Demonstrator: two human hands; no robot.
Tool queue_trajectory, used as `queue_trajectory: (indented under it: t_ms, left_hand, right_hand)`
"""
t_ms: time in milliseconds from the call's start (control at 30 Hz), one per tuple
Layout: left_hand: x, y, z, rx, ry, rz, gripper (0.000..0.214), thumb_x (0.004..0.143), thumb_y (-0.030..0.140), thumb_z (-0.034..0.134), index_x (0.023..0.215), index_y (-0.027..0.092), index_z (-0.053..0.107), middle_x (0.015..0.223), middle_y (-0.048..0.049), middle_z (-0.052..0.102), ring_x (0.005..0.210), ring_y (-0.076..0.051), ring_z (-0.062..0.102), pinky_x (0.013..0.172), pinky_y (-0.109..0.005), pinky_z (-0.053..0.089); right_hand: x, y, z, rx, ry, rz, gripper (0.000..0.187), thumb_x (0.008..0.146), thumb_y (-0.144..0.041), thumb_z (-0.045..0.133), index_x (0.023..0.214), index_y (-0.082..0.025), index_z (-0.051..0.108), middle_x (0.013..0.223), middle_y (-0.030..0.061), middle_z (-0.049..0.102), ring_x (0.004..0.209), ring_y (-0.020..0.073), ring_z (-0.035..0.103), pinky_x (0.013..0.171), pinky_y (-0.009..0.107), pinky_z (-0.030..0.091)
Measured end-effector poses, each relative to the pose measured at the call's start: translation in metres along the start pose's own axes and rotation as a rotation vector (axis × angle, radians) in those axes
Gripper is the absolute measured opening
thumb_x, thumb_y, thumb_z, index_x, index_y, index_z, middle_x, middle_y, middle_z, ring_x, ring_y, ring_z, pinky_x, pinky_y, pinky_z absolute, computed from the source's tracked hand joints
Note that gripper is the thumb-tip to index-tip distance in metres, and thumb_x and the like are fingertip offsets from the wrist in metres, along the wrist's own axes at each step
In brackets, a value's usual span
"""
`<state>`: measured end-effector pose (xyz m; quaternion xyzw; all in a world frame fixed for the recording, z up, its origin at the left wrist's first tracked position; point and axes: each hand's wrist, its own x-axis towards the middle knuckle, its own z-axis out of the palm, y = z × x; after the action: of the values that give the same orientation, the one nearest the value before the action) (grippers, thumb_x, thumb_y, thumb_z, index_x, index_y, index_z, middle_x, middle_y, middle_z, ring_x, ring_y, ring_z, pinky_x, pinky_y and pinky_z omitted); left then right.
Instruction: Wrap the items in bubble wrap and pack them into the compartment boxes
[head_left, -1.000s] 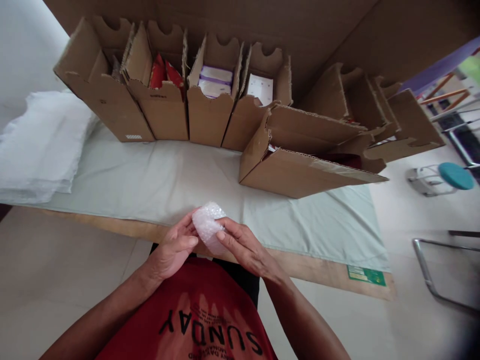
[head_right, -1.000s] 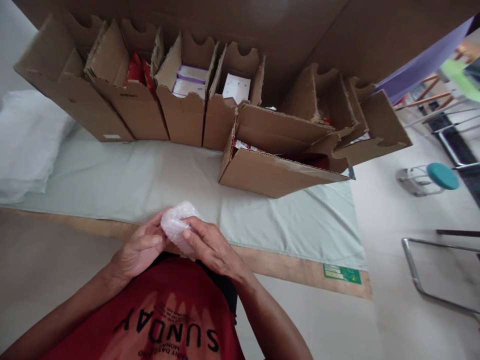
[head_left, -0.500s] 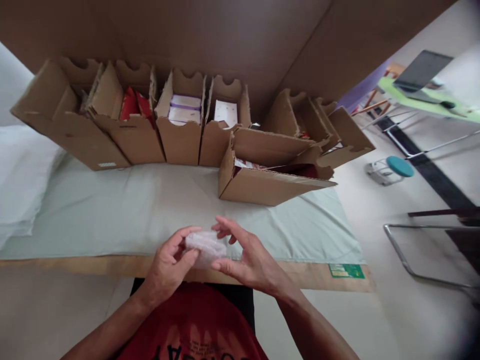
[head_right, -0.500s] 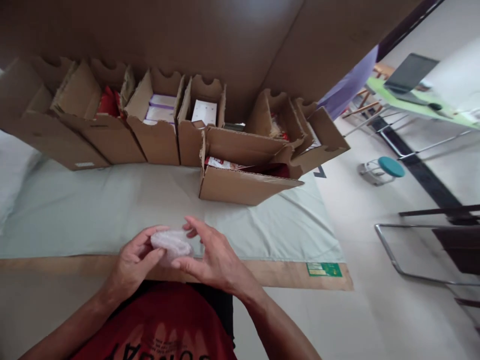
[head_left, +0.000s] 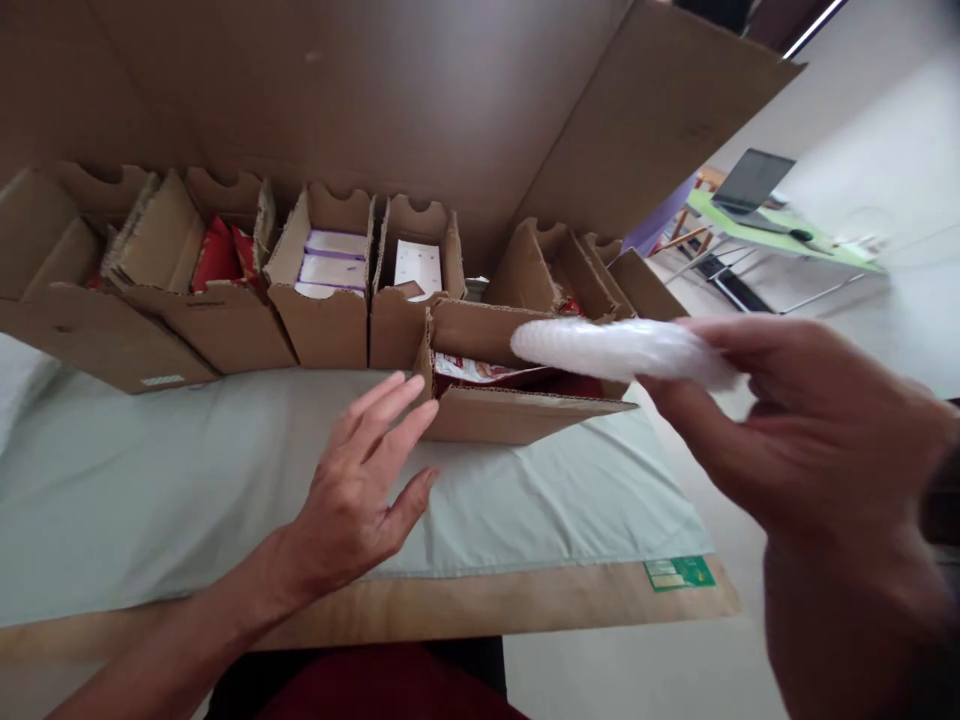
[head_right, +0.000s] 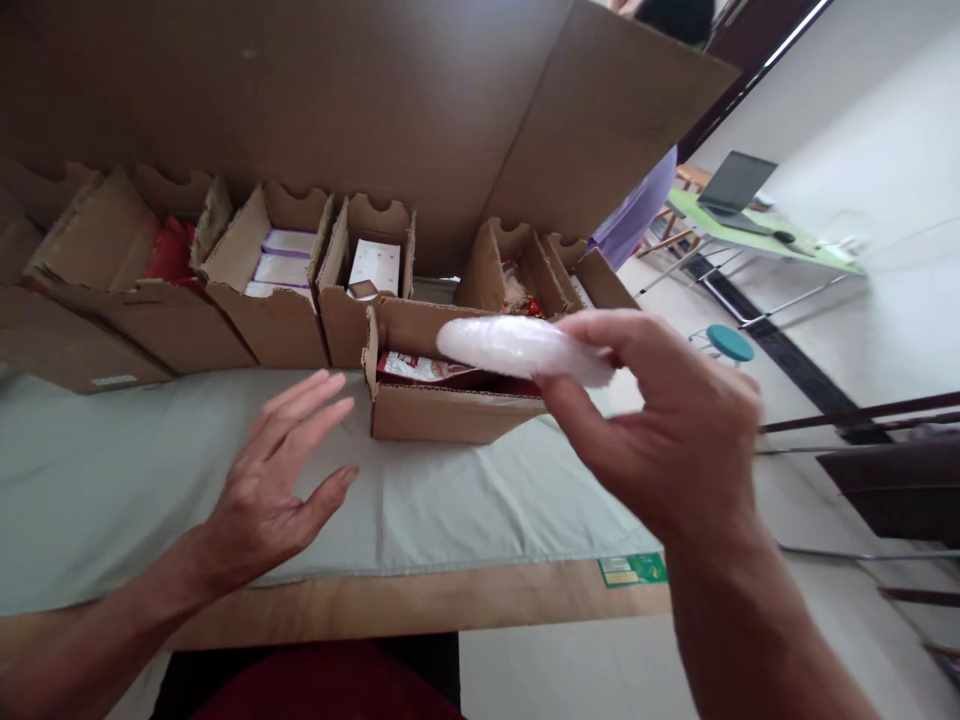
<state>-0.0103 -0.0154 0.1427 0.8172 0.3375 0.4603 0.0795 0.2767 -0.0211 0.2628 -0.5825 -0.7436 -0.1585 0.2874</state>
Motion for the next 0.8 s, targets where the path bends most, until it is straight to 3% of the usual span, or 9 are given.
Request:
queue_trajectory:
  t_ms: [67,267,500,633,800]
  left_hand:
    - [0.018,-0.007,0.013,0.061,-0.027,0.049,0.059,0.094,0.013,0.059,0.15,0.019,0.043,0.151,-0.018,0.052,0.147,-0.034,0.043,0.116,-0.058,0.043]
    - [0.03,-0.014,0.039,0.064,-0.009,0.114,0.047,0.093,0.002,0.053,0.138,0.016,0.055,0.12,-0.0113,0.073,0.138,-0.031,0.053,0.108,-0.049,0.05]
    - [0.029,-0.016,0.041,0.025,0.004,0.077,0.046,0.094,0.003,0.052,0.136,0.022,0.058,0.117,-0.0074,0.075,0.139,-0.027,0.053,0.11,-0.048,0.05]
    - [0.026,-0.015,0.039,0.01,0.002,0.075,0.048,0.094,0.002,0.053,0.136,0.024,0.058,0.117,-0.0072,0.075,0.141,-0.027,0.051,0.11,-0.049,0.049]
    - [0.019,-0.015,0.039,0.001,-0.008,0.106,0.039,0.092,0.001,0.056,0.125,0.021,0.064,0.112,-0.0083,0.075,0.136,-0.029,0.053,0.106,-0.048,0.05]
  right_hand:
    - [0.022,0.017,0.012,-0.044,-0.054,-0.113,0.015,0.091,-0.025,0.062,0.104,-0.025,0.068,0.097,0.0063,0.076,0.084,0.0207,0.069,0.076,0.035,0.052]
    - [0.053,0.041,0.065,-0.321,-0.504,-0.251,0.015,0.086,-0.018,0.059,0.092,-0.02,0.072,0.087,0.0078,0.075,0.086,0.0249,0.065,0.068,0.032,0.044]
    - [0.075,0.011,0.091,-0.518,-0.796,-0.239,0.015,0.088,-0.009,0.06,0.087,-0.016,0.072,0.079,0.0105,0.076,0.074,0.0255,0.07,0.063,0.031,0.038]
    - [0.083,-0.003,0.098,-0.608,-0.894,-0.26,0.021,0.092,-0.008,0.056,0.092,-0.014,0.076,0.084,0.0151,0.078,0.081,0.029,0.073,0.065,0.032,0.042]
    - [0.075,0.006,0.105,-0.577,-0.927,-0.289,0.018,0.093,-0.014,0.058,0.095,-0.013,0.076,0.087,0.0171,0.078,0.087,0.031,0.075,0.065,0.032,0.047]
